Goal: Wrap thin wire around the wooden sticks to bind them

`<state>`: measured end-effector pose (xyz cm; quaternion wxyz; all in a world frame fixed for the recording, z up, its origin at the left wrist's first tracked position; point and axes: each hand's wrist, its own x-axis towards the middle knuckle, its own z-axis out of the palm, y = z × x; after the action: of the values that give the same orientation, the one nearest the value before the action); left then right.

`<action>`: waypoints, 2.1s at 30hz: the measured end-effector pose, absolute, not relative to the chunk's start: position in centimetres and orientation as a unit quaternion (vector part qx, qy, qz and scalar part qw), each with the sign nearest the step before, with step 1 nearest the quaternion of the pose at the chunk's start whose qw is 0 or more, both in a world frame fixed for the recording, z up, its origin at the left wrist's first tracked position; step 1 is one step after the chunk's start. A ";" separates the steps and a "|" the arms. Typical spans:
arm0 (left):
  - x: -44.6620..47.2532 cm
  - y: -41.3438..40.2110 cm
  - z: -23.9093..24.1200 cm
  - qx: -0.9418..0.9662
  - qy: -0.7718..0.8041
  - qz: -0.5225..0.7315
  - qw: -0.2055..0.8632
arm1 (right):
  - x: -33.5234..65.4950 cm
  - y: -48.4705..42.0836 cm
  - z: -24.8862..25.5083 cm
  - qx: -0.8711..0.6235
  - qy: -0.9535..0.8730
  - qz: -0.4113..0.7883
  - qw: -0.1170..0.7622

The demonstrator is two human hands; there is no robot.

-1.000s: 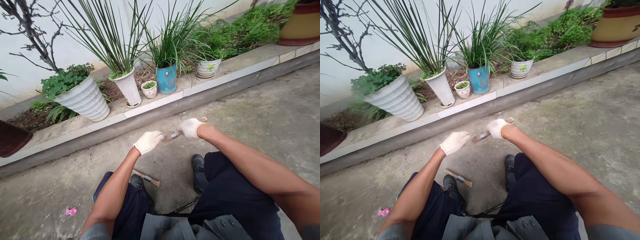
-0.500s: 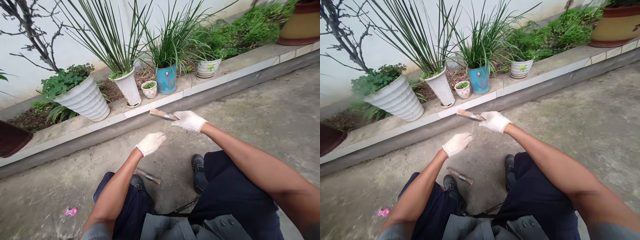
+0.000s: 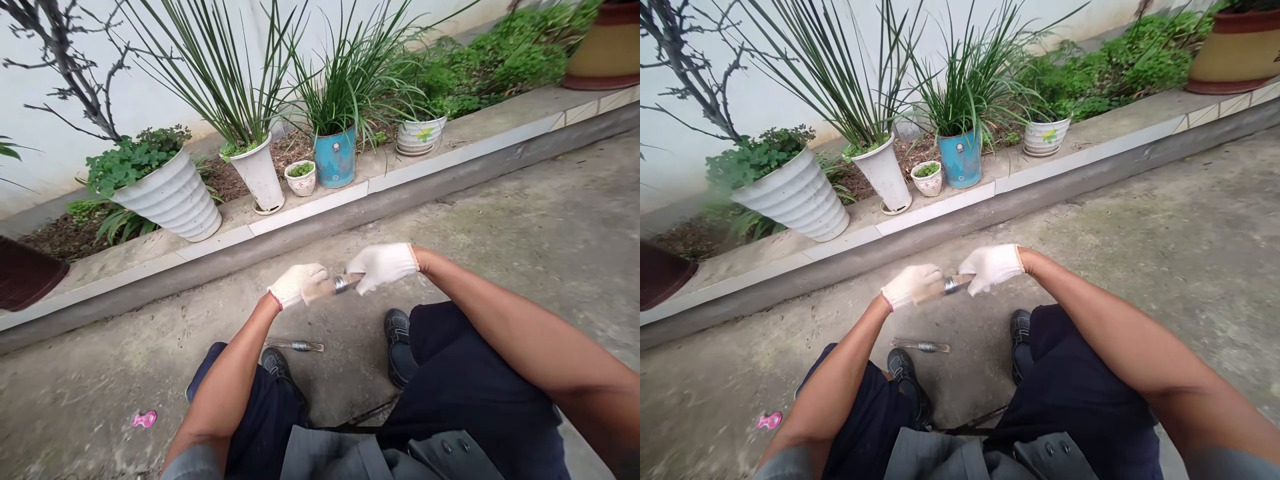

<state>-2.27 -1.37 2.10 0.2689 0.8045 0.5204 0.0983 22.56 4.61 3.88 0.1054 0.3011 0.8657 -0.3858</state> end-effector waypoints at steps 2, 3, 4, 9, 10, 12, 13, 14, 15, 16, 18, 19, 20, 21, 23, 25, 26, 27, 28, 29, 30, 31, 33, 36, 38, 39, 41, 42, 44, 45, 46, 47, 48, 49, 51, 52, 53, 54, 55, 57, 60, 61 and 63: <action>-1.8 -1.5 1.9 0.787 0.529 0.112 0.296 | 22.3 5.0 4.6 0.353 0.852 -0.386 0.036; -1.6 -1.6 1.8 0.776 0.537 0.119 0.308 | 22.0 5.2 4.7 0.383 0.845 -0.372 0.006; -1.4 -1.7 1.7 0.766 0.544 0.122 0.319 | 21.8 5.6 4.7 0.415 0.838 -0.354 -0.019; -0.7 -2.2 2.1 0.747 0.556 0.077 0.355 | 21.6 7.4 3.4 0.543 0.797 -0.252 -0.075; -0.6 -2.2 2.2 0.746 0.558 0.069 0.357 | 21.7 7.7 3.2 0.556 0.798 -0.223 -0.072; -0.7 -2.3 2.4 0.747 0.558 0.062 0.355 | 21.8 8.0 2.8 0.569 0.805 -0.160 -0.041; -0.8 -2.3 2.5 0.751 0.557 0.057 0.350 | 21.8 8.0 2.6 0.572 0.809 -0.134 -0.013; -0.9 -2.3 2.5 0.757 0.556 0.052 0.338 | 21.7 7.9 2.5 0.569 0.814 -0.114 0.022; -1.1 -2.2 2.6 0.765 0.556 0.046 0.321 | 21.6 7.7 2.3 0.558 0.822 -0.100 0.061; -1.3 -2.0 2.6 0.775 0.555 0.040 0.300 | 21.5 7.5 2.1 0.539 0.831 -0.092 0.103; -1.9 -1.7 2.7 0.795 0.550 0.029 0.255 | 21.4 6.9 1.7 0.472 0.858 -0.111 0.170; -2.1 -1.6 2.8 0.802 0.547 0.025 0.238 | 21.5 6.7 1.5 0.427 0.872 -0.137 0.194; -2.3 -1.5 2.8 0.807 0.545 0.023 0.227 | 21.7 6.4 1.3 0.380 0.883 -0.175 0.211; -2.5 -1.4 2.9 0.810 0.542 0.024 0.221 | 21.9 6.1 1.2 0.338 0.886 -0.224 0.224; -2.7 -1.4 2.9 0.813 0.537 0.038 0.223 | 22.5 5.6 1.5 0.278 0.871 -0.331 0.233; -2.5 -1.6 2.9 0.810 0.531 0.060 0.241 | 22.8 5.2 2.5 0.265 0.848 -0.412 0.203; -2.3 -1.7 2.8 0.808 0.529 0.069 0.250 | 22.9 5.1 3.1 0.274 0.842 -0.433 0.168; -2.0 -1.9 2.8 0.803 0.531 0.075 0.261 | 22.8 5.0 3.7 0.291 0.842 -0.437 0.124; -1.8 -2.0 2.7 0.794 0.536 0.081 0.275 | 22.6 4.9 4.3 0.318 0.842 -0.429 0.079; -1.5 -2.1 2.6 0.784 0.541 0.086 0.292 | 22.3 5.0 4.8 0.349 0.841 -0.412 0.036; -1.2 -2.2 2.6 0.772 0.547 0.091 0.309 | 22.1 5.1 5.1 0.384 0.835 -0.394 0.001; -1.0 -2.2 2.6 0.761 0.553 0.094 0.327 | 21.8 5.3 5.3 0.418 0.825 -0.380 -0.026; -0.7 -2.3 2.5 0.747 0.559 0.084 0.351 | 21.6 6.0 5.2 0.476 0.800 -0.359 -0.063; -0.8 -2.2 2.5 0.750 0.562 0.047 0.345 | 21.9 7.3 4.3 0.544 0.790 -0.273 -0.079; -1.0 -2.2 2.5 0.755 0.569 0.036 0.324 | 22.1 7.8 3.7 0.569 0.799 -0.191 -0.046; -1.2 -2.2 2.5 0.759 0.573 0.035 0.309 | 22.2 7.8 3.4 0.570 0.806 -0.162 -0.014; -1.5 -2.1 2.5 0.771 0.573 0.039 0.276 | 22.2 7.6 3.0 0.550 0.822 -0.136 0.063; -1.7 -2.0 2.5 0.779 0.568 0.041 0.261 | 22.1 7.3 2.8 0.530 0.831 -0.134 0.102; -2.1 -1.8 2.5 0.791 0.563 0.041 0.237 | 22.1 6.6 2.5 0.463 0.857 -0.159 0.162; -2.3 -1.6 2.5 0.792 0.565 0.039 0.229 | 22.2 6.2 2.3 0.421 0.869 -0.185 0.182; -2.4 -1.5 2.4 0.790 0.568 0.036 0.227 | 22.3 5.9 2.3 0.375 0.879 -0.220 0.197; -2.5 -1.4 2.4 0.788 0.571 0.036 0.228 | 22.5 5.6 2.3 0.333 0.882 -0.263 0.205; -2.6 -1.3 2.3 0.785 0.572 0.039 0.233 | 22.7 5.4 2.5 0.300 0.879 -0.309 0.205; -2.6 -1.3 2.2 0.784 0.569 0.048 0.246 | 22.8 5.2 2.7 0.282 0.871 -0.350 0.198; -2.4 -1.5 2.0 0.780 0.555 0.072 0.280 | 22.9 5.0 3.6 0.282 0.857 -0.404 0.148; -2.2 -1.6 2.0 0.775 0.550 0.084 0.298 | 22.8 5.0 4.1 0.298 0.855 -0.411 0.108; -2.0 -1.8 1.9 0.769 0.547 0.093 0.318 | 22.6 5.1 4.5 0.322 0.853 -0.406 0.066; -1.7 -1.9 1.9 0.760 0.545 0.099 0.339 | 22.4 5.2 4.8 0.351 0.849 -0.394 0.029; -1.4 -2.1 1.9 0.752 0.545 0.101 0.357 | 22.1 5.4 5.0 0.384 0.843 -0.377 -0.003; -0.8 -2.3 1.7 0.740 0.545 0.098 0.381 | 21.7 6.0 4.8 0.453 0.828 -0.328 -0.042; -0.3 -2.6 1.4 0.737 0.549 0.068 0.389 | 21.5 7.1 3.9 0.537 0.814 -0.216 -0.057; -0.3 -2.7 1.4 0.737 0.549 0.055 0.389 | 21.5 7.3 3.5 0.554 0.812 -0.178 -0.046; -0.4 -2.7 1.4 0.737 0.552 0.036 0.389 | 21.6 7.6 2.8 0.565 0.815 -0.128 -0.004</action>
<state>-0.41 -2.73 1.38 0.3888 0.7367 0.5521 0.0363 21.61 7.55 2.82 -0.0035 0.5653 0.8149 -0.1282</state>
